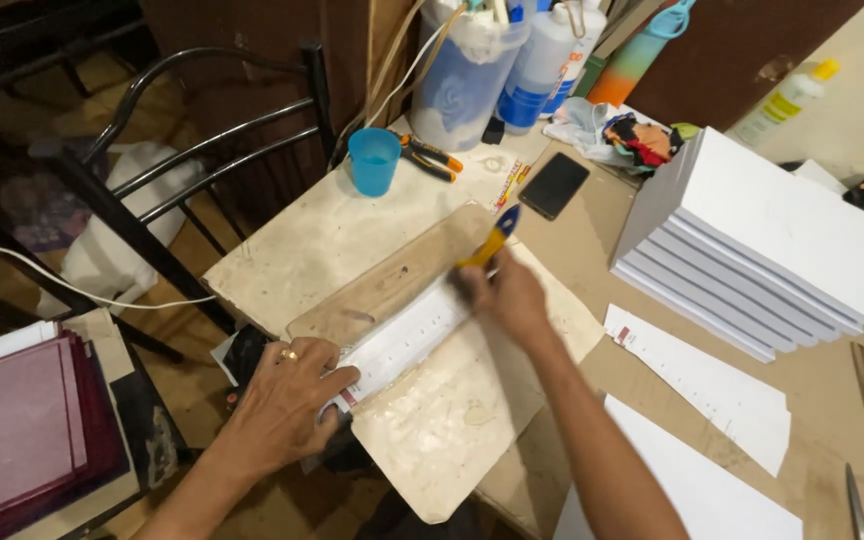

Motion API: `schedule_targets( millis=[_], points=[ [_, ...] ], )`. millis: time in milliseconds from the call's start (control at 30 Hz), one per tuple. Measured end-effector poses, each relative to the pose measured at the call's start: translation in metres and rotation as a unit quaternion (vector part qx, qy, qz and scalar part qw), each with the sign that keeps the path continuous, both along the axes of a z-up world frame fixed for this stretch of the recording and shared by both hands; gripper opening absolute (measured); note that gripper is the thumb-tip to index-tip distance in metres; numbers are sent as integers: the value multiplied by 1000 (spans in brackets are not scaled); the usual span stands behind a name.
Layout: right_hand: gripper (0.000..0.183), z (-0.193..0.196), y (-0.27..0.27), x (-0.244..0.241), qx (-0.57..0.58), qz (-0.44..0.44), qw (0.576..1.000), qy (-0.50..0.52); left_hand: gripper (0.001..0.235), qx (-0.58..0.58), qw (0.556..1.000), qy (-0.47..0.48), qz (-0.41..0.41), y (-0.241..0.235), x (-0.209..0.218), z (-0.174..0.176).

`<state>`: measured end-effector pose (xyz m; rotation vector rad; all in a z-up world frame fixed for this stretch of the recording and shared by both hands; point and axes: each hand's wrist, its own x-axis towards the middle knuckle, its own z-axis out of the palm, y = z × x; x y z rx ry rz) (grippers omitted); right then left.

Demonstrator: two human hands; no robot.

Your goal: Applying glue to labels and attaching them to paper covers for binding.

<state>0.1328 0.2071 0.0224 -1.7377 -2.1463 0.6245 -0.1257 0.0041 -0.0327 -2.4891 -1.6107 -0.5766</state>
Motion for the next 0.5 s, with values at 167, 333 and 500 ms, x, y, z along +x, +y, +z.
schedule_targets(
  millis=[167, 333, 500],
  points=[
    [37, 17, 28, 30, 6, -54, 998, -32, 45, 10, 1000, 25, -6, 12, 0, 6],
    [27, -33, 33, 116, 200, -18, 972, 125, 32, -98, 992, 22, -78, 29, -14, 19],
    [29, 86, -121, 154, 65, -19, 980, 190, 41, -120, 989, -15, -82, 42, -23, 15]
  ],
)
